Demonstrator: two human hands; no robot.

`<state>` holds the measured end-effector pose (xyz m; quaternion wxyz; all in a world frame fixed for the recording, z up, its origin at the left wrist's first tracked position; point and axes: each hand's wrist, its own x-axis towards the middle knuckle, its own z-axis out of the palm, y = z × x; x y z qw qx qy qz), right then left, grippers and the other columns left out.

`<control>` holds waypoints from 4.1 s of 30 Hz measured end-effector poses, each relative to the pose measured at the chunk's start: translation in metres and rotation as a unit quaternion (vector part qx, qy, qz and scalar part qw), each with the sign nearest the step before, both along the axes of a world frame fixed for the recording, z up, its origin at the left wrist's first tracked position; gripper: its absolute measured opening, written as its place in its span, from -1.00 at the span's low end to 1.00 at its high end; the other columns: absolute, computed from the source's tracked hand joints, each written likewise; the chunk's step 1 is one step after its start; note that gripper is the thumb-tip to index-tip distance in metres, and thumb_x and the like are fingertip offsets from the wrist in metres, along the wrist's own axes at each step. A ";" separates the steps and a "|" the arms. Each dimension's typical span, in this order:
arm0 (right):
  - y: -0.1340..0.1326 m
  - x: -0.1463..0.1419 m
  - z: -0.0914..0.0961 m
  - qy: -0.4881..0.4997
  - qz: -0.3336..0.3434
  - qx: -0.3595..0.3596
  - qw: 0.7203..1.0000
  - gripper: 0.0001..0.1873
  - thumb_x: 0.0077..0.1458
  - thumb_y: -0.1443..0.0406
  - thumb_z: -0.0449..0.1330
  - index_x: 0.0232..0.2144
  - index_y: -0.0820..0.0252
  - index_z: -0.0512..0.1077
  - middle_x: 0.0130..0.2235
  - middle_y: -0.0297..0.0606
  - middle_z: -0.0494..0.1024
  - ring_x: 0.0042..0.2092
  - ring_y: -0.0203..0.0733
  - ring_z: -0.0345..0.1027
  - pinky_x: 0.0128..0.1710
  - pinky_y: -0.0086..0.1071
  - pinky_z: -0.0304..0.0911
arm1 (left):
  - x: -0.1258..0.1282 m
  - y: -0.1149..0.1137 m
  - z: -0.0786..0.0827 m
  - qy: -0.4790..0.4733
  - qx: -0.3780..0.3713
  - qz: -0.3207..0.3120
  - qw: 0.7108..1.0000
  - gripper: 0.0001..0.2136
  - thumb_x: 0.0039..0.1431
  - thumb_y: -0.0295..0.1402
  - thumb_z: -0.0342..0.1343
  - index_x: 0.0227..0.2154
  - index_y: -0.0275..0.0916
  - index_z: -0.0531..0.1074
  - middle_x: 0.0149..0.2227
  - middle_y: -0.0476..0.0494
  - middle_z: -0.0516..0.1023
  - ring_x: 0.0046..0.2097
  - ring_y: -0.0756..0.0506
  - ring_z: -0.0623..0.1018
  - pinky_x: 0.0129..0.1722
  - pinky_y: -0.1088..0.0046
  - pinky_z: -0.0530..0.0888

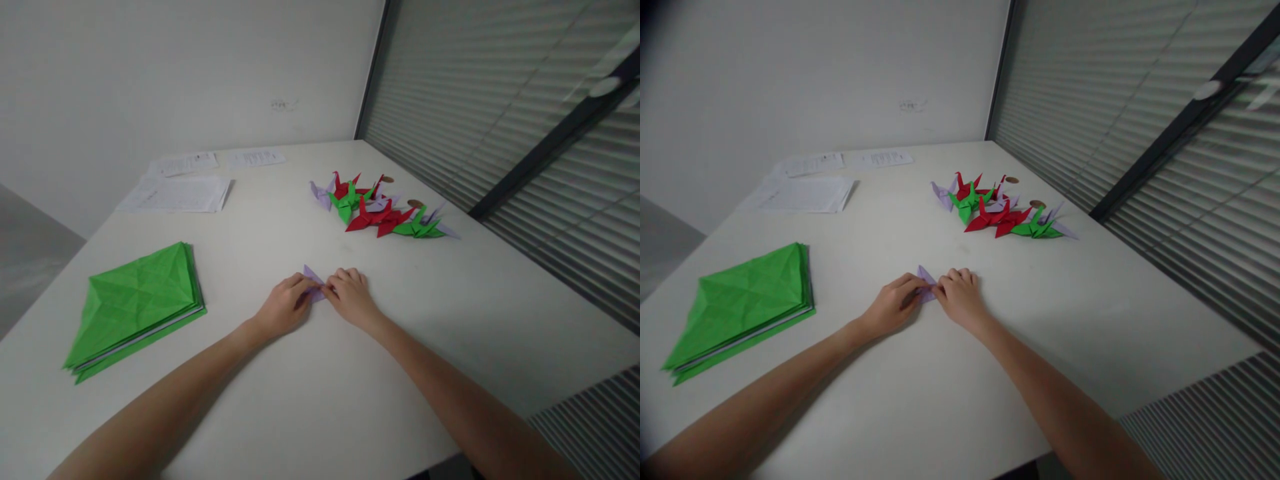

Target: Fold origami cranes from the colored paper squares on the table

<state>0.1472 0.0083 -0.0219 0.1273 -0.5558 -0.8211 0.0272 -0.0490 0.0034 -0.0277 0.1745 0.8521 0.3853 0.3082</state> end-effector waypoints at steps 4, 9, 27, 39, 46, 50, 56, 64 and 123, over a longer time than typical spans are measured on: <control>0.001 -0.003 -0.004 0.002 -0.021 0.016 1.000 -0.74 0.24 0.13 0.13 -0.39 0.13 0.48 -0.24 -0.20 0.50 -0.12 -0.02 0.21 -0.20 -0.22 -0.02 | -0.001 0.004 -0.004 -0.004 0.023 -0.029 0.999 -0.70 0.23 -0.55 -0.02 -0.02 -0.25 0.45 0.01 -0.30 0.43 -0.07 -0.11 0.53 -0.05 0.30 0.51; 0.000 -0.006 -0.007 -0.002 -0.035 0.042 0.999 -0.75 0.21 0.13 0.16 -0.43 0.12 0.47 -0.28 -0.21 0.50 -0.14 -0.02 0.20 -0.22 -0.22 -0.04 | -0.007 0.015 -0.003 0.042 0.051 -0.100 0.993 -0.72 0.33 -0.47 -0.05 0.01 -0.27 0.46 0.01 -0.30 0.50 -0.02 -0.17 0.50 -0.02 0.21 0.47; -0.004 -0.005 -0.004 0.002 -0.039 0.042 0.998 -0.77 0.22 0.15 0.15 -0.39 0.13 0.48 -0.25 -0.20 0.49 -0.12 -0.04 0.20 -0.18 -0.23 -0.01 | -0.006 0.008 0.006 0.107 0.041 -0.064 0.991 -0.73 0.33 -0.37 -0.05 -0.02 -0.23 0.48 0.04 -0.25 0.48 -0.03 -0.16 0.47 -0.03 0.21 0.38; 0.003 0.019 -0.003 0.056 -0.032 0.000 0.998 -0.70 0.22 0.08 0.15 -0.42 0.13 0.48 -0.22 -0.20 0.46 -0.11 -0.05 0.21 -0.13 -0.22 0.05 | -0.007 0.007 0.003 0.120 0.043 -0.074 0.989 -0.70 0.35 -0.37 -0.08 0.06 -0.23 0.41 0.06 -0.28 0.45 -0.05 -0.16 0.44 -0.05 0.21 0.37; -0.001 0.008 -0.005 0.030 -0.074 0.028 0.996 -0.54 0.13 -0.12 0.12 -0.47 0.13 0.44 -0.24 -0.16 0.41 -0.12 0.00 0.18 -0.13 -0.18 0.04 | -0.007 0.009 0.001 0.115 0.040 -0.071 0.990 -0.71 0.35 -0.36 -0.07 0.05 -0.22 0.41 0.06 -0.26 0.45 -0.04 -0.16 0.44 -0.04 0.22 0.36; -0.001 0.006 -0.005 0.030 -0.084 0.027 0.996 -0.51 0.13 -0.14 0.10 -0.48 0.12 0.44 -0.21 -0.15 0.41 -0.11 0.02 0.17 -0.14 -0.16 0.05 | -0.006 0.011 0.001 0.102 0.023 -0.072 0.992 -0.72 0.38 -0.31 -0.08 0.03 -0.21 0.42 0.04 -0.22 0.47 -0.03 -0.14 0.45 -0.02 0.24 0.36; 0.000 0.008 -0.006 0.034 -0.082 0.027 0.996 -0.54 0.14 -0.10 0.11 -0.48 0.12 0.44 -0.20 -0.14 0.41 -0.11 0.02 0.17 -0.14 -0.15 0.06 | -0.005 0.014 -0.002 0.114 0.048 -0.065 0.990 -0.73 0.36 -0.28 -0.04 0.00 -0.20 0.46 0.01 -0.22 0.49 -0.07 -0.14 0.46 -0.07 0.25 0.38; 0.007 0.020 -0.007 0.045 -0.094 0.022 0.994 -0.72 0.13 0.02 0.21 -0.41 0.07 0.47 -0.14 -0.17 0.38 -0.05 0.03 0.18 -0.09 -0.13 0.07 | -0.006 0.014 -0.006 0.127 0.062 -0.049 0.989 -0.73 0.35 -0.26 -0.01 0.03 -0.15 0.44 0.04 -0.21 0.47 -0.03 -0.17 0.45 -0.05 0.21 0.37; 0.003 0.018 0.004 0.390 0.048 -0.216 0.894 -0.78 0.04 0.21 0.24 -0.24 0.15 0.44 -0.61 -0.55 0.14 -0.58 -0.38 0.04 -0.59 -0.49 -0.06 | 0.001 0.001 0.018 -0.029 -0.066 0.079 0.994 -0.78 0.18 -0.37 0.11 -0.12 -0.23 0.50 -0.16 -0.20 0.57 -0.13 -0.14 0.52 -0.12 0.29 0.43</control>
